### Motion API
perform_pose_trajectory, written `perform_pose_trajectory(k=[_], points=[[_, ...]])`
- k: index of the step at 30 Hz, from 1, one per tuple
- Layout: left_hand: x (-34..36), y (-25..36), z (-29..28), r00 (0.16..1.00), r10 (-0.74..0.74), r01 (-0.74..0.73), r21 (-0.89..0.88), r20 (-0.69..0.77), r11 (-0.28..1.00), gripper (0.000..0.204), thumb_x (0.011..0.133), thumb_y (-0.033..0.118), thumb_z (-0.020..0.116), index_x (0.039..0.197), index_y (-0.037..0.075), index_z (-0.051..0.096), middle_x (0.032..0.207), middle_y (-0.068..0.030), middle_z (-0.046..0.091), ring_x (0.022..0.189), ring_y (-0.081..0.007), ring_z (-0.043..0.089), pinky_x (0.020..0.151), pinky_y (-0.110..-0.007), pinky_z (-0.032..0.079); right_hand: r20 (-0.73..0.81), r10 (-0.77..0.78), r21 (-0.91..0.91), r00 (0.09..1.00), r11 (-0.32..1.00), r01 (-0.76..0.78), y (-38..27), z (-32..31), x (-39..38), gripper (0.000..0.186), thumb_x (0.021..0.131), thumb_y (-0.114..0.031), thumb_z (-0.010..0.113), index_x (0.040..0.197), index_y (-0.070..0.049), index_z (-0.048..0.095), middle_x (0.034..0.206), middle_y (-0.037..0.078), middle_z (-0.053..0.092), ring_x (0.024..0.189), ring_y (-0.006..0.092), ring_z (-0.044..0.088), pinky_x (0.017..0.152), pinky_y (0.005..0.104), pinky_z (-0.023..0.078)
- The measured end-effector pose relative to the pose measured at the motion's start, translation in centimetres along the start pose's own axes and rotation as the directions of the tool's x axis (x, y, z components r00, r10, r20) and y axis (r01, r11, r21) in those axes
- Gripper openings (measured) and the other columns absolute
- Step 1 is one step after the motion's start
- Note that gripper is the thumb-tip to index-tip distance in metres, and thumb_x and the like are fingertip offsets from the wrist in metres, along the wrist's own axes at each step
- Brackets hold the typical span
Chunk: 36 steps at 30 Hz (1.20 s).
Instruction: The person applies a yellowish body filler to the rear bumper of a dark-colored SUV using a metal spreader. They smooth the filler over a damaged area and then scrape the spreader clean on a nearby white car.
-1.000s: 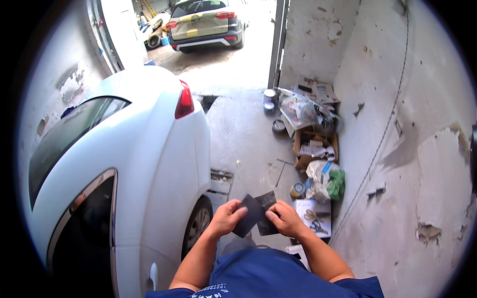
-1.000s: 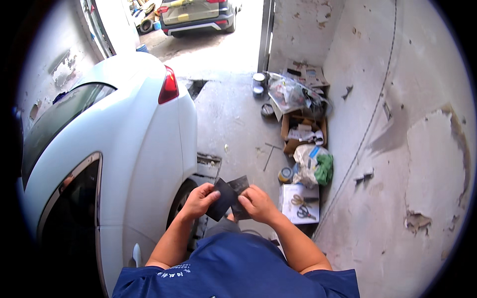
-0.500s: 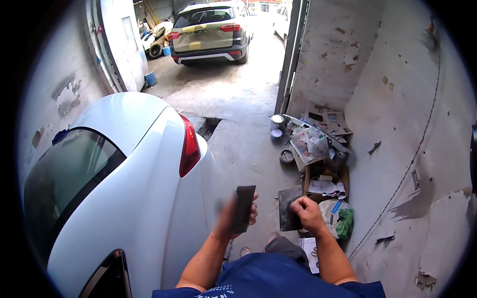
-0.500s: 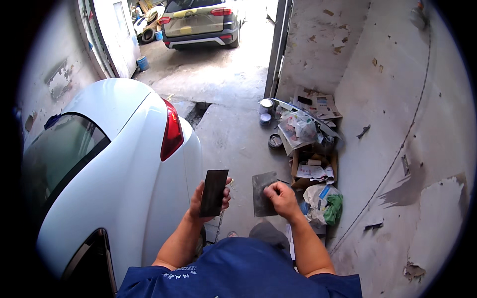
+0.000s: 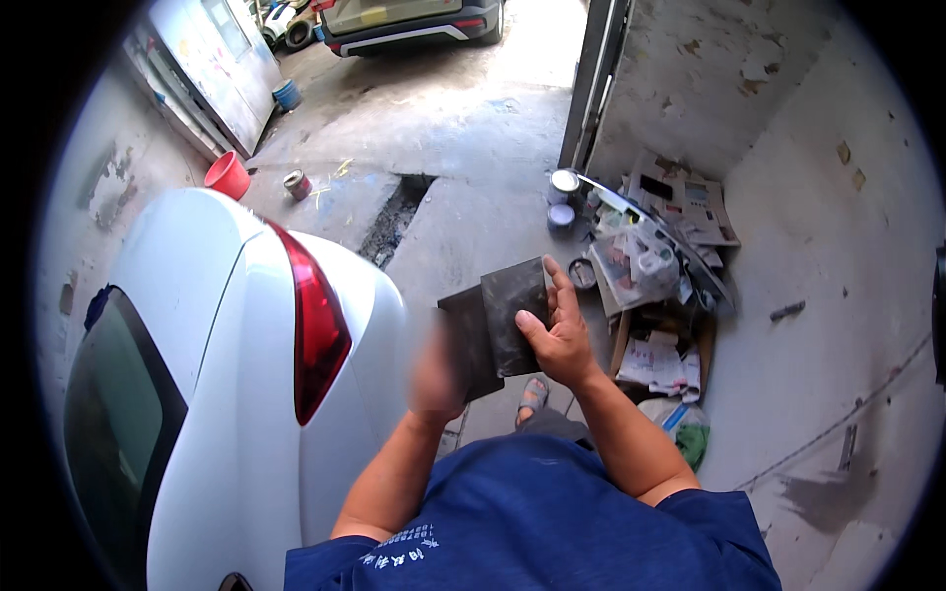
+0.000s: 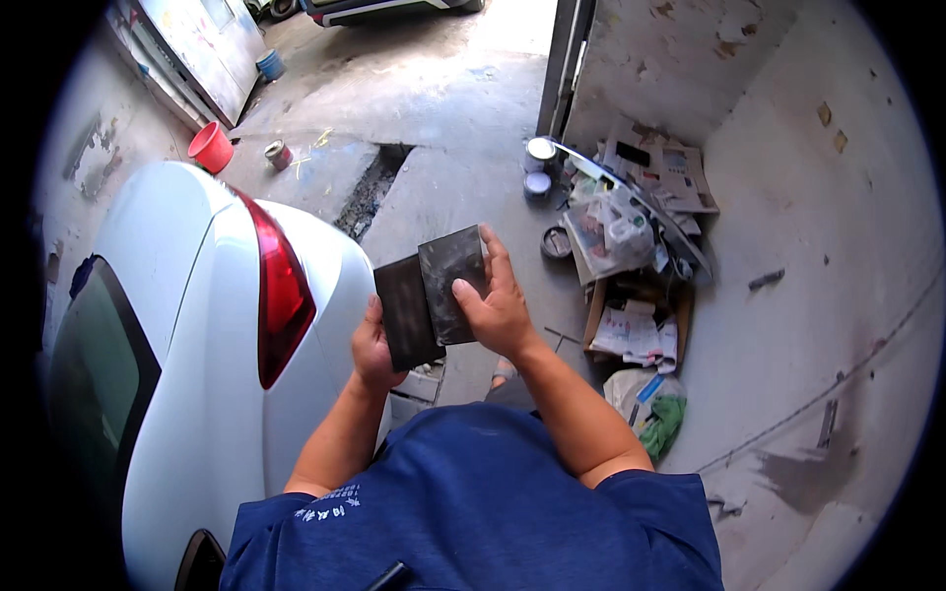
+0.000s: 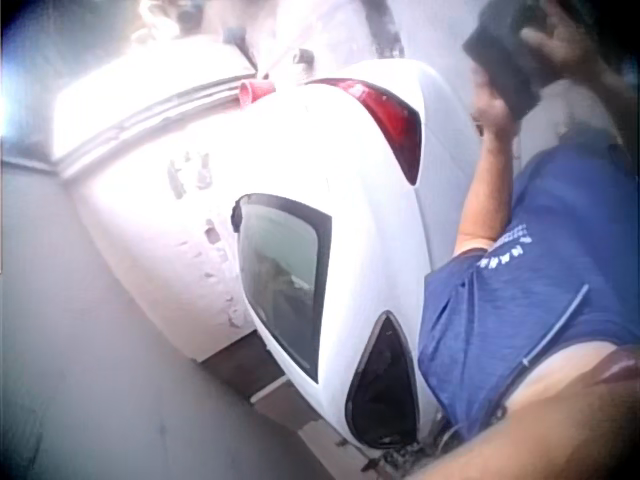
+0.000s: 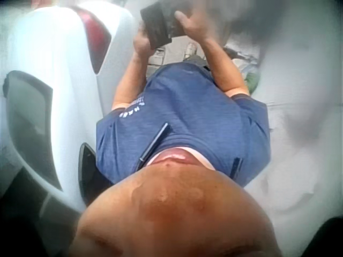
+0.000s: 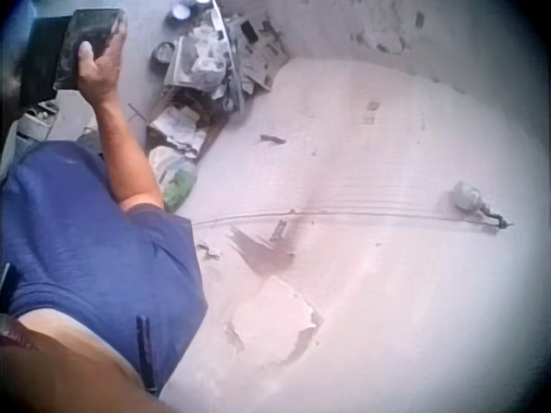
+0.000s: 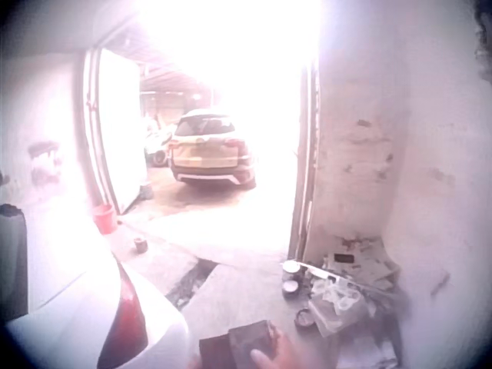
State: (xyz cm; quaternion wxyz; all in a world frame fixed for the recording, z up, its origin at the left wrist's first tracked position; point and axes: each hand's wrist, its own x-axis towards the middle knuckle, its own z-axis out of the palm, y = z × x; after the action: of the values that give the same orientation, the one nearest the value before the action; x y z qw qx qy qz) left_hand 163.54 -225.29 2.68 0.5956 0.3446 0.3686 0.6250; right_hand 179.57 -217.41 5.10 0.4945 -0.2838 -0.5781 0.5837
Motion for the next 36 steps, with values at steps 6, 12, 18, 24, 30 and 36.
perform_pose_trajectory(k=[6,12,18,24,30,36], points=[[10.2,1.3,-0.3,0.986,-0.092,0.06,-0.222,-0.138,0.973,0.067,0.099,0.051,0.02,0.135,-0.002,0.038,0.13,-0.0181,0.052,0.117,-0.0293,0.054,0.1,-0.041,0.044,0.219,-0.158,-0.421,0.963,0.875,0.239,-0.3,0.1,9.6,0.065,0.084,-0.009,0.057,0.141,0.002,0.03,0.115,0.031,0.056,0.105,0.0431,0.058,0.09,0.0397,0.046],[19.5,4.2,-3.9,0.979,-0.087,-0.001,-0.431,-0.184,0.902,0.086,0.091,0.068,0.02,0.133,-0.003,0.04,0.126,-0.0182,0.054,0.115,-0.0289,0.055,0.101,-0.041,0.042,0.326,-0.15,-0.472,0.933,0.829,0.299,3.3,0.6,20.1,0.065,0.082,-0.007,0.058,0.141,0.001,0.031,0.114,0.029,0.057,0.102,0.0418,0.059,0.088,0.0409,0.047],[29.5,8.2,-10.3,0.972,-0.132,-0.013,-0.61,-0.193,0.793,0.092,0.088,0.073,0.02,0.131,-0.005,0.042,0.127,-0.0228,0.053,0.117,-0.0361,0.053,0.103,-0.046,0.04,0.412,-0.063,-0.519,0.909,0.804,0.291,6.3,2.8,31.9,0.068,0.081,-0.004,0.057,0.143,-0.004,0.029,0.113,0.028,0.056,0.099,0.043,0.059,0.084,0.0451,0.049],[36.9,12.0,-16.1,0.974,-0.163,0.025,-0.639,-0.158,0.769,0.095,0.086,0.075,0.021,0.127,-0.007,0.045,0.124,-0.0239,0.054,0.116,-0.0391,0.053,0.1,-0.05,0.042,0.547,-0.112,-0.5,0.83,0.751,0.431,8.2,6.0,38.5,0.068,0.081,-0.001,0.057,0.143,-0.005,0.029,0.103,0.024,0.059,0.086,0.0413,0.06,0.075,0.0445,0.05],[43.2,14.0,-20.2,0.955,-0.212,0.028,-0.647,-0.209,0.762,0.1,0.083,0.079,0.021,0.124,-0.009,0.047,0.121,-0.026,0.055,0.109,-0.0438,0.056,0.098,-0.053,0.043,0.639,-0.077,-0.418,0.765,0.801,0.429,10.9,8.1,45.5,0.07,0.08,-0.002,0.058,0.143,-0.008,0.029,0.101,0.023,0.061,0.091,0.0397,0.062,0.078,0.0441,0.051],[50.6,15.0,-23.8,0.94,-0.216,-0.025,-0.685,-0.264,0.728,0.099,0.083,0.079,0.019,0.126,-0.006,0.048,0.125,-0.0244,0.054,0.113,-0.0389,0.055,0.1,-0.049,0.041,0.647,-0.043,-0.434,0.761,0.8,0.414,14.0,9.0,56.0,0.069,0.079,-0.002,0.059,0.142,-0.008,0.032,0.096,0.022,0.061,0.086,0.0386,0.062,0.071,0.0428,0.05]])
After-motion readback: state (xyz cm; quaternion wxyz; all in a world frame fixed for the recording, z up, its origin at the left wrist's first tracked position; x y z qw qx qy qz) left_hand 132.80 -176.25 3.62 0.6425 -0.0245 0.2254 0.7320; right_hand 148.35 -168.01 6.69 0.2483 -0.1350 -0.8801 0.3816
